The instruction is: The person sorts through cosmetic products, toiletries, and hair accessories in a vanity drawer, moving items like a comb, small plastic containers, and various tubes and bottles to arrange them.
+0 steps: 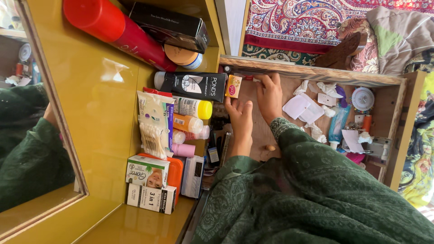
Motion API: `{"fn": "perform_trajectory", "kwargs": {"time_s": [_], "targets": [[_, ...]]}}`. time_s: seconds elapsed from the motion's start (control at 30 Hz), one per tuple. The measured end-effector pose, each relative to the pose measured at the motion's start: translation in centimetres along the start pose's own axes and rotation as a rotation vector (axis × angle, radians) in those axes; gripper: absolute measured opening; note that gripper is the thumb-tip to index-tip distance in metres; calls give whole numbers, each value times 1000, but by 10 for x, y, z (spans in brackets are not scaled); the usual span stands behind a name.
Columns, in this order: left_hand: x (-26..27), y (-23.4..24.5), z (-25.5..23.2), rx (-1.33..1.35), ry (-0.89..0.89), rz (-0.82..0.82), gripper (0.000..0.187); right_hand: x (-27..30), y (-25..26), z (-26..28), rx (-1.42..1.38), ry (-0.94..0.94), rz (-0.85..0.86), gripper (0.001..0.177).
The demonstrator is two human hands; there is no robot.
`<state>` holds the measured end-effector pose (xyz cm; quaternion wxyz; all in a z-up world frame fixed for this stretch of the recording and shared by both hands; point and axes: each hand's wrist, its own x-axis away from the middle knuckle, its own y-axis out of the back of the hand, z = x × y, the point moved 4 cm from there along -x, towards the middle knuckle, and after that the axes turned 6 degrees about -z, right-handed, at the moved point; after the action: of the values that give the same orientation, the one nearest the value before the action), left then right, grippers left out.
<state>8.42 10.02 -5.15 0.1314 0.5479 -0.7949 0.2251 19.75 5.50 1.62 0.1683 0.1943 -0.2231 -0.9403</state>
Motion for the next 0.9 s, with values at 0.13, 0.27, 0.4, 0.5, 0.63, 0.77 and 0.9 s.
{"fn": "perform_trajectory", "kwargs": {"time_s": [0.13,0.27,0.4,0.5,0.63,0.77,0.9], "targets": [[3,1,0,-7,12,-8,89,2,0,2,20,32,37,19],[4,1,-2,-17,22,-9,89,3,-1,0,33,-10,76,20],[4,1,-3,-9,33,-13,89,2,2,4,129,99,49,24],[4,2,-3,3,41,-9,89,1,5,2,152,78,84,26],[6,1,-5,-11,38,-5,91,5,13,-5,90,60,-47,27],[7,1,-7,-11,45,-8,90,12,13,-25,-1,-127,-97,28],[6,1,-6,-21,46,-5,90,14,10,-34,33,-71,-108,28]]}}
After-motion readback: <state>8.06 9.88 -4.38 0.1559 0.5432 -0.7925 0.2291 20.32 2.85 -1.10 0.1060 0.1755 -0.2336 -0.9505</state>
